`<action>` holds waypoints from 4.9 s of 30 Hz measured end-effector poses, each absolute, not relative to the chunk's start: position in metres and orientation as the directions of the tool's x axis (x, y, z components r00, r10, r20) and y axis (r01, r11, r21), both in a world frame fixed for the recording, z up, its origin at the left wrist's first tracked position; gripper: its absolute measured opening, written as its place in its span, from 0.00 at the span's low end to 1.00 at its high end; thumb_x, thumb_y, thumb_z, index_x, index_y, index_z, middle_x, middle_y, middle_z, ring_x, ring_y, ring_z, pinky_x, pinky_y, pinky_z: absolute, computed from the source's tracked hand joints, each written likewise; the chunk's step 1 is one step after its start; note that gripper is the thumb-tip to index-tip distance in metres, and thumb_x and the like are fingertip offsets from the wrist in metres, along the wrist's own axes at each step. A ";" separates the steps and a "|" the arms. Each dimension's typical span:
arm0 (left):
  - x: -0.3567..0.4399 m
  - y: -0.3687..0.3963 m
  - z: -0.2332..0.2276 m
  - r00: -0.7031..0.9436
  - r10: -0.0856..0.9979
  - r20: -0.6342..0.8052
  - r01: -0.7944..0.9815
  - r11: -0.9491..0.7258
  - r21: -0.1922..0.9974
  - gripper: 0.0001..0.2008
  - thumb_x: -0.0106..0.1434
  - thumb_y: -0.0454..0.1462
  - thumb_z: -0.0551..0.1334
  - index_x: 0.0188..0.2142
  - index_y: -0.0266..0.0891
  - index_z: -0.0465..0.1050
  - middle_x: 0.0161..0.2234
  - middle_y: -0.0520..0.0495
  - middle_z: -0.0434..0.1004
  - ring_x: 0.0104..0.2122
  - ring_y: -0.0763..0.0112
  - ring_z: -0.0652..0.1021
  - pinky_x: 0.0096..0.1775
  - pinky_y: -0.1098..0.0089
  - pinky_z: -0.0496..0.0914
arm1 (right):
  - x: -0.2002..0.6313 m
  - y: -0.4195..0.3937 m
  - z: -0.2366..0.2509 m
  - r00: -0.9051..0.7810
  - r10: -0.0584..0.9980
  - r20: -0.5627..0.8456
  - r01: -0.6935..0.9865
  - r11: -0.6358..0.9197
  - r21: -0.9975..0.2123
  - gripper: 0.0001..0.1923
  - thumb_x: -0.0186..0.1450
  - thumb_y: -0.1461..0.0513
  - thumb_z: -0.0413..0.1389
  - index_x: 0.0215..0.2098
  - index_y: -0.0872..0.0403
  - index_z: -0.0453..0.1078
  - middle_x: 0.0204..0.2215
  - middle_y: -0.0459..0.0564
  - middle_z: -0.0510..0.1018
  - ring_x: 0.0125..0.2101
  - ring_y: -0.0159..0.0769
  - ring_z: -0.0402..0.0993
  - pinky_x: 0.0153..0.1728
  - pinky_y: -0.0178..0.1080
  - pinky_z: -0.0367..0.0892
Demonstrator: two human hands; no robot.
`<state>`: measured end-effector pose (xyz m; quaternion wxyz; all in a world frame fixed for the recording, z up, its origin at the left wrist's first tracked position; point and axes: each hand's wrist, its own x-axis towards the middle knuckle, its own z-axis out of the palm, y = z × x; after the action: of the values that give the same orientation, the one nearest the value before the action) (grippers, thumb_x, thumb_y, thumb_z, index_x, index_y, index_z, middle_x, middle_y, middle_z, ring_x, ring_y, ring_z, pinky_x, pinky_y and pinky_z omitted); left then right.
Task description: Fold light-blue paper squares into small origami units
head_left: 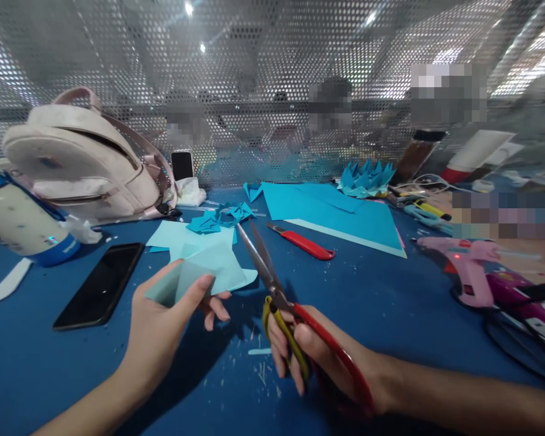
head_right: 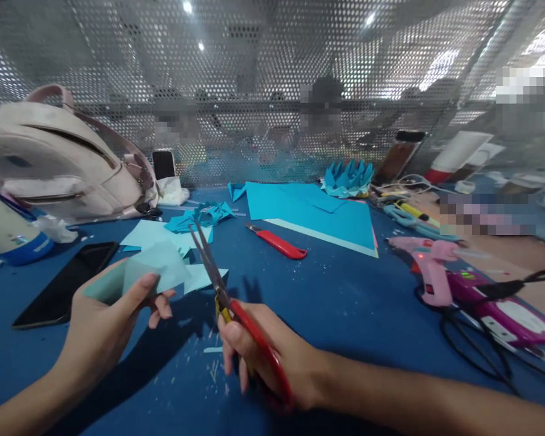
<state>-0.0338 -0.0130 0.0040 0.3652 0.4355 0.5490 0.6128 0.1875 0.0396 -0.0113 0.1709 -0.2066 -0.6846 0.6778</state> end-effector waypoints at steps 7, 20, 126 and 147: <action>-0.029 -0.015 0.012 -0.434 0.892 0.125 -0.074 -0.174 0.982 0.11 0.59 0.43 0.68 0.31 0.38 0.71 0.23 0.50 0.81 0.18 0.67 0.78 0.16 0.73 0.68 | 0.190 0.039 -0.014 -0.852 0.523 0.035 0.084 0.202 -0.976 0.27 0.67 0.40 0.47 0.26 0.53 0.57 0.19 0.41 0.62 0.18 0.26 0.56 0.19 0.31 0.54; -0.024 -0.021 0.012 -0.382 0.914 0.133 -0.084 -0.178 0.980 0.10 0.61 0.41 0.67 0.32 0.36 0.71 0.24 0.48 0.80 0.17 0.67 0.79 0.16 0.73 0.70 | 0.189 0.038 -0.001 -0.885 0.463 0.053 0.077 0.258 -0.963 0.29 0.66 0.37 0.42 0.28 0.53 0.58 0.21 0.43 0.63 0.19 0.27 0.59 0.19 0.30 0.54; -0.021 -0.025 0.022 -0.321 0.943 0.090 -0.128 -0.137 0.982 0.08 0.61 0.39 0.65 0.30 0.37 0.72 0.19 0.48 0.79 0.15 0.67 0.78 0.15 0.74 0.71 | 0.189 0.043 -0.009 -0.878 0.468 0.101 0.088 0.364 -0.927 0.29 0.66 0.36 0.40 0.29 0.53 0.54 0.21 0.41 0.57 0.21 0.26 0.47 0.19 0.30 0.48; -0.021 -0.021 0.024 -0.282 0.959 0.016 -0.220 -0.080 0.972 0.08 0.62 0.39 0.66 0.31 0.36 0.70 0.19 0.50 0.79 0.16 0.70 0.78 0.16 0.77 0.70 | 0.189 0.039 -0.023 -0.837 0.531 0.132 0.080 0.357 -0.931 0.27 0.70 0.42 0.41 0.27 0.54 0.54 0.22 0.41 0.57 0.21 0.26 0.48 0.21 0.30 0.50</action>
<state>-0.0206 -0.0214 0.0236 0.4666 0.3757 0.4920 0.6317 0.1890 0.0388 -0.0231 0.2113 -0.1920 -0.7962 0.5335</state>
